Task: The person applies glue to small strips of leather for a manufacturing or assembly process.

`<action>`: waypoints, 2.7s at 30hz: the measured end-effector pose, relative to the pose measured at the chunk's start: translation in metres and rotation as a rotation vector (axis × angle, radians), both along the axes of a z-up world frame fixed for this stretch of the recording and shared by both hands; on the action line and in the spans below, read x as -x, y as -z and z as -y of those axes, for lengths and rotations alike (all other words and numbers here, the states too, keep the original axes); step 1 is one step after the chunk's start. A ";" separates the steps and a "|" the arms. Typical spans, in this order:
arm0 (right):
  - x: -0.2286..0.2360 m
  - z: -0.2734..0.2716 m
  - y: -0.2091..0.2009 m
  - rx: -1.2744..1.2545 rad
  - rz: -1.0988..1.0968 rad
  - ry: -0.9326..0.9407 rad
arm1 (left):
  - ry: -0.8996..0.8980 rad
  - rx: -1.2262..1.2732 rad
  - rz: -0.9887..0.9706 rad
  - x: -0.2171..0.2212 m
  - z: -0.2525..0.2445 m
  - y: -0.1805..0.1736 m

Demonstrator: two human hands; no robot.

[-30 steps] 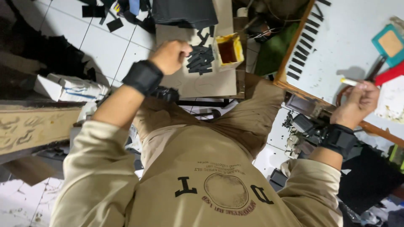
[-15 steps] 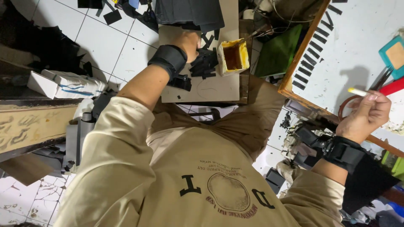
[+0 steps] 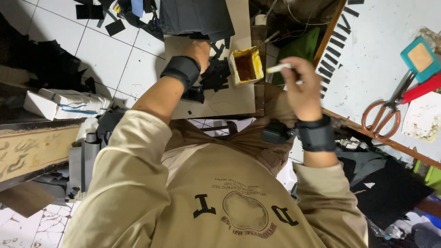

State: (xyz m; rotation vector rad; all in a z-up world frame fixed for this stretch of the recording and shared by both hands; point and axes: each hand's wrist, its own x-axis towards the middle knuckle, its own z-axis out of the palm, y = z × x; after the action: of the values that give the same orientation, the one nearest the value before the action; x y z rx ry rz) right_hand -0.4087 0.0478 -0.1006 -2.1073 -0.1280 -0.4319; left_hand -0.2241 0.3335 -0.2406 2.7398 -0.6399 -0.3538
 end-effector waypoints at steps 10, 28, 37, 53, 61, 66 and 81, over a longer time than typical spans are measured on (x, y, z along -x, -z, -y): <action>-0.053 -0.047 0.036 0.376 -0.021 -0.113 | -0.028 0.284 -0.127 0.026 -0.033 -0.060; -0.062 -0.036 0.035 0.345 -0.088 -0.158 | 0.103 0.757 -0.151 0.057 -0.033 -0.111; -0.047 -0.024 -0.010 0.101 -0.298 -0.334 | 0.077 0.909 -0.429 0.059 -0.026 -0.125; -0.011 -0.079 -0.124 0.151 0.203 -0.246 | 0.156 1.057 -0.480 0.076 -0.054 -0.203; -0.011 -0.100 -0.136 0.216 0.317 -0.301 | 0.165 1.059 -0.509 0.087 -0.066 -0.220; -0.009 -0.103 -0.136 0.254 0.357 -0.311 | 0.191 1.078 -0.510 0.088 -0.067 -0.219; -0.012 -0.107 -0.101 -0.403 0.200 -0.414 | 0.115 1.129 -0.395 0.103 -0.052 -0.227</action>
State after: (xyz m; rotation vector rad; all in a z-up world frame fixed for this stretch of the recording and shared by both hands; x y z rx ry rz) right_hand -0.3968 0.1550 0.0003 -1.5864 -0.5376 -0.3792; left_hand -0.3271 0.3859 -0.0133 1.5154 -0.6159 -0.3808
